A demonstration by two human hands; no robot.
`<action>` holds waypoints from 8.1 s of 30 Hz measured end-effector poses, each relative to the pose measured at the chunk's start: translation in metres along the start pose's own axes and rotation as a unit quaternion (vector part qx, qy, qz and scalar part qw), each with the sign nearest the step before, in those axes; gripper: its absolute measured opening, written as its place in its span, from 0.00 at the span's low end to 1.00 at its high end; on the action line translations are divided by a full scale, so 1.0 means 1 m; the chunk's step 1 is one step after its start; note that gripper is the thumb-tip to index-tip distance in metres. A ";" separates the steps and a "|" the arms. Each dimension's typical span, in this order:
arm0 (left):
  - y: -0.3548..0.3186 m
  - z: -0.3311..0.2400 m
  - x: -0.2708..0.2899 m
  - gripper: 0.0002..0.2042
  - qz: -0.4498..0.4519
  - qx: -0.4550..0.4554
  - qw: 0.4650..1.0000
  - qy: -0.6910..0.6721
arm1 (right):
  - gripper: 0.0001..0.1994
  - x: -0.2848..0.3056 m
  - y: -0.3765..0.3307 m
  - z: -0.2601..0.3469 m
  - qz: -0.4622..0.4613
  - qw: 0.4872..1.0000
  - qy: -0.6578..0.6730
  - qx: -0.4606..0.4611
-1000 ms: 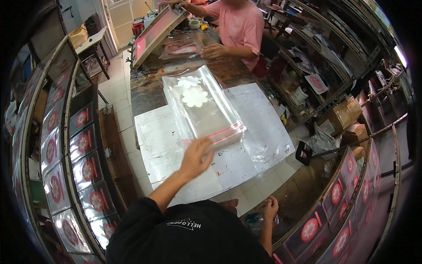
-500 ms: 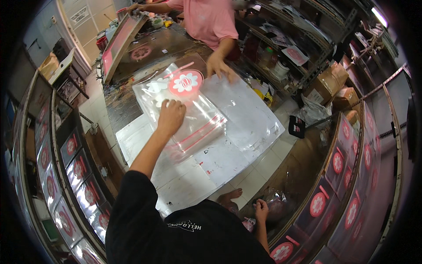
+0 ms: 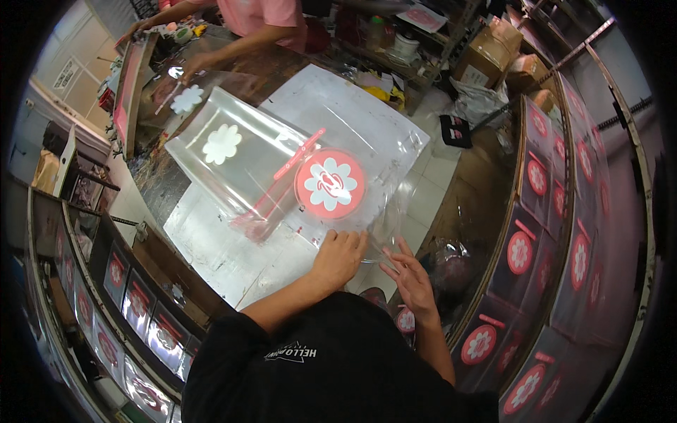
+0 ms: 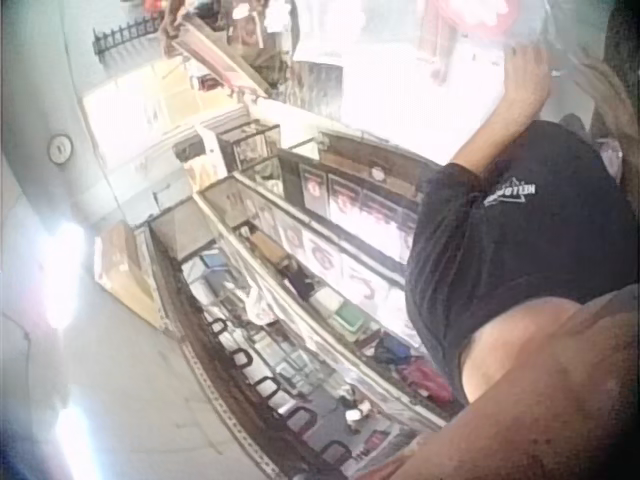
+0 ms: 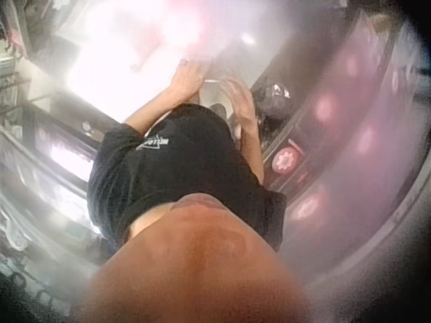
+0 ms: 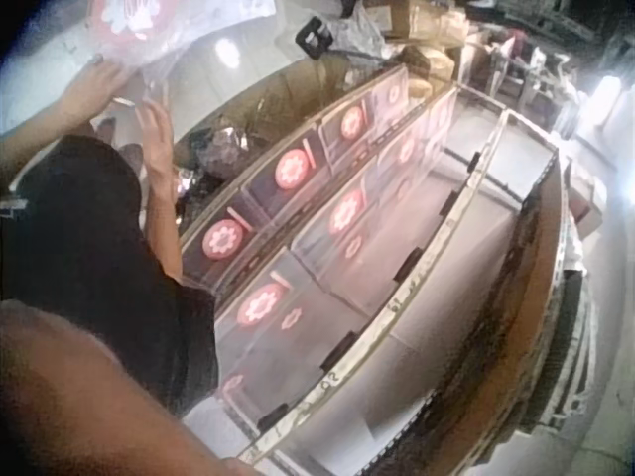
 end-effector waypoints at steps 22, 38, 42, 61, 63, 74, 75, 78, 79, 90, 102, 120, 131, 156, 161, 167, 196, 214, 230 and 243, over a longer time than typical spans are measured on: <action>-0.079 -0.020 0.016 0.20 -0.056 0.073 0.955 -0.281 | 0.21 0.197 -0.222 0.045 -0.473 0.869 -0.140 0.041; -0.154 0.033 -0.059 0.25 -0.002 0.070 0.996 -0.052 | 0.25 0.328 -0.627 -0.026 -0.729 0.659 0.007 0.184; -0.144 0.017 -0.051 0.26 0.000 0.058 0.998 -0.020 | 0.30 0.347 -0.697 -0.036 -0.799 0.580 -0.047 0.152; -0.142 0.010 -0.055 0.27 0.000 0.043 0.999 -0.006 | 0.33 0.403 -0.766 -0.029 -0.821 0.532 -0.207 0.013; -0.144 0.009 -0.053 0.27 -0.001 0.046 0.999 -0.005 | 0.33 0.404 -0.761 -0.030 -0.826 0.548 -0.086 0.097; -0.140 0.011 -0.056 0.27 -0.013 0.037 0.999 0.001 | 0.22 0.360 -0.775 -0.046 -0.755 0.171 -0.604 -0.191; -0.143 0.008 -0.054 0.27 -0.017 0.049 0.999 -0.002 | 0.22 0.361 -0.740 -0.032 -0.786 0.201 -0.556 -0.181; -0.156 0.012 -0.052 0.26 -0.038 0.066 0.997 -0.005 | 0.20 0.327 -0.614 0.004 -0.861 0.289 -0.385 -0.165; -0.172 0.023 -0.052 0.23 -0.024 0.087 0.996 -0.023 | 0.20 0.325 -0.592 0.003 -0.846 0.329 -0.395 -0.143; -0.166 0.020 -0.042 0.27 -0.064 0.126 0.986 -0.093 | 0.10 0.199 -0.339 -0.087 -0.558 0.800 -0.189 0.115; -0.160 0.028 -0.003 0.24 -0.141 0.098 0.968 -0.185 | 0.14 0.021 -0.162 -0.135 -0.197 0.871 -0.428 -0.141; -0.182 0.063 -0.025 0.19 -0.162 0.002 0.890 -0.426 | 0.18 -0.050 -0.098 -0.209 -0.164 0.828 -0.498 -0.196; -0.183 0.057 -0.029 0.16 -0.147 -0.051 0.895 -0.418 | 0.19 0.153 -0.270 -0.414 -0.224 0.775 -0.447 -0.386; -0.181 0.075 -0.039 0.15 -0.013 0.020 0.749 -0.662 | 0.17 0.205 -0.268 -0.453 -0.233 0.785 -0.480 -0.314; -0.193 0.104 -0.019 0.15 -0.049 0.077 0.706 -0.703 | 0.17 0.176 -0.252 -0.447 -0.252 0.789 -0.466 -0.311; -0.206 0.184 0.046 0.14 -0.224 0.186 0.772 -0.566 | 0.16 0.118 -0.233 -0.387 -0.275 0.797 -0.422 -0.334; -0.106 0.065 0.089 0.19 -0.067 -0.154 0.986 0.005 | 0.19 -0.108 -0.117 -0.136 -0.217 0.975 0.052 -0.010; -0.157 -0.105 0.070 0.25 0.123 -0.337 0.862 -0.359 | 0.24 0.018 -0.246 -0.081 -0.446 0.886 -0.118 0.055; -0.223 0.034 -0.003 0.24 -0.001 0.027 0.982 -0.189 | 0.26 0.212 -0.488 -0.030 -0.611 0.779 -0.054 0.132; -0.227 0.025 -0.017 0.24 -0.079 0.043 0.988 -0.127 | 0.25 0.315 -0.619 -0.174 -0.764 0.622 -0.145 0.096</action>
Point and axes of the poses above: each hand's wrist, its own y-axis towards the middle knuckle, its own x-axis out of the back of the hand, z = x × y, the point moved 7 cm from there along y, towards the middle knuckle, and after that the axes turned 4 degrees about -x, right-handed, at the moved point
